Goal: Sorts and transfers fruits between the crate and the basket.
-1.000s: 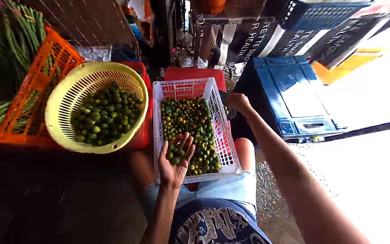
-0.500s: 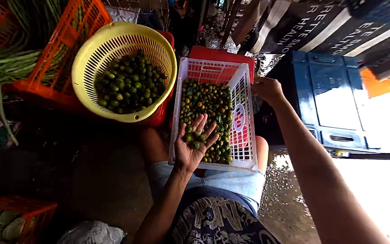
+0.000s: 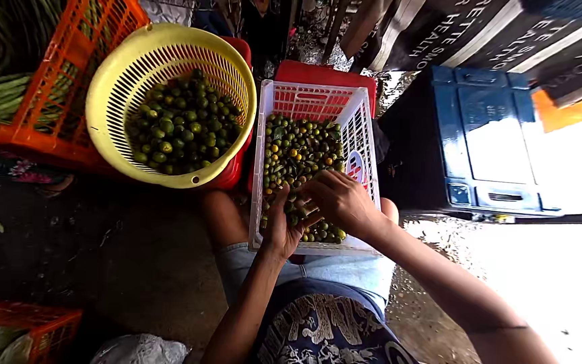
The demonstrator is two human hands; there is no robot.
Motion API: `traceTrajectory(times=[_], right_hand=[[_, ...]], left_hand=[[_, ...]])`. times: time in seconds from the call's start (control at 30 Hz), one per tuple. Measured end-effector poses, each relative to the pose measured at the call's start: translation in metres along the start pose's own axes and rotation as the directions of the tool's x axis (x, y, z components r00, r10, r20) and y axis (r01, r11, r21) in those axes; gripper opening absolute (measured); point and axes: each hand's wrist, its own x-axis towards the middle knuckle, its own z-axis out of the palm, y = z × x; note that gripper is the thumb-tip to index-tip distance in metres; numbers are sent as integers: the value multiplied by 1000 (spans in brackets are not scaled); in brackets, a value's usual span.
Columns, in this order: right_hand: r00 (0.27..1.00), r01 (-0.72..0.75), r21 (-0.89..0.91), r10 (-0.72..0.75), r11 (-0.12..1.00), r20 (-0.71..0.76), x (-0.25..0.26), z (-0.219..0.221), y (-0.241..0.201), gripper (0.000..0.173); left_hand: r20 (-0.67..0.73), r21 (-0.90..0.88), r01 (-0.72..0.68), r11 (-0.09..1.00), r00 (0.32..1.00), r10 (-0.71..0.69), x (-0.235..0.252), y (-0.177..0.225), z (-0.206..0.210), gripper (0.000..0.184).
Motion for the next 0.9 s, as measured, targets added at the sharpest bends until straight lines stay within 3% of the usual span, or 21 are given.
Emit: traceTrajectory(times=[0.1, 0.2, 0.23, 0.3, 0.33, 0.37, 0.4, 0.47, 0.5, 0.57, 0.63, 0.7, 0.77, 0.83, 0.9], right_hand=[[998, -22, -123, 14, 992, -64, -9, -5, -5, 21], [972, -215, 97, 223, 972, -72, -23, -2, -9, 18], [938, -330, 263, 346, 907, -17, -26, -4, -10, 17], [823, -532, 586, 537, 611, 187, -29, -8, -6, 14], [767, -586, 686, 570, 432, 296, -29, -11, -1, 13], [740, -600, 731, 575, 326, 351, -29, -16, 5, 15], [744, -586, 739, 583, 334, 326, -29, -23, 15, 18], [770, -533, 657, 628, 533, 116, -27, -34, 53, 23], [744, -551, 585, 668, 595, 22, -24, -39, 78, 25], [645, -660, 453, 761, 599, -65, -16, -45, 133, 30], [569, -763, 356, 822, 540, -28, -15, -41, 182, 39], [528, -820, 268, 849, 506, 13, -13, -36, 207, 49], [574, -801, 203, 819, 563, -9, -6, -38, 201, 51], [681, -704, 161, 722, 692, -122, 4, -38, 180, 38], [797, -579, 136, 593, 804, -115, 19, -35, 150, 33]], left_hand=[[18, 306, -63, 950, 998, 61, 1, -6, 3, 36], [151, 503, -184, 845, 981, 124, 2, -14, 1, 25], [202, 526, -233, 818, 968, 146, 2, -16, -2, 23], [310, 539, -321, 779, 935, 171, -1, -19, -7, 21], [355, 539, -351, 766, 919, 172, -4, -18, -9, 22], [380, 540, -374, 754, 908, 177, -7, -14, -7, 24], [383, 548, -392, 739, 903, 194, -11, -5, -4, 27], [361, 547, -432, 718, 895, 263, -23, 25, 6, 27], [349, 535, -472, 701, 879, 325, -30, 45, 11, 27], [275, 562, -554, 614, 825, 494, -40, 92, 25, 26], [192, 641, -592, 488, 739, 645, -40, 137, 33, 17], [114, 667, -607, 431, 655, 747, -31, 177, 34, 10], [44, 680, -614, 400, 579, 814, -17, 209, 28, 8], [10, 704, -614, 357, 510, 860, -3, 231, 19, 6], [9, 774, -564, 287, 464, 886, 8, 244, 10, 18]])
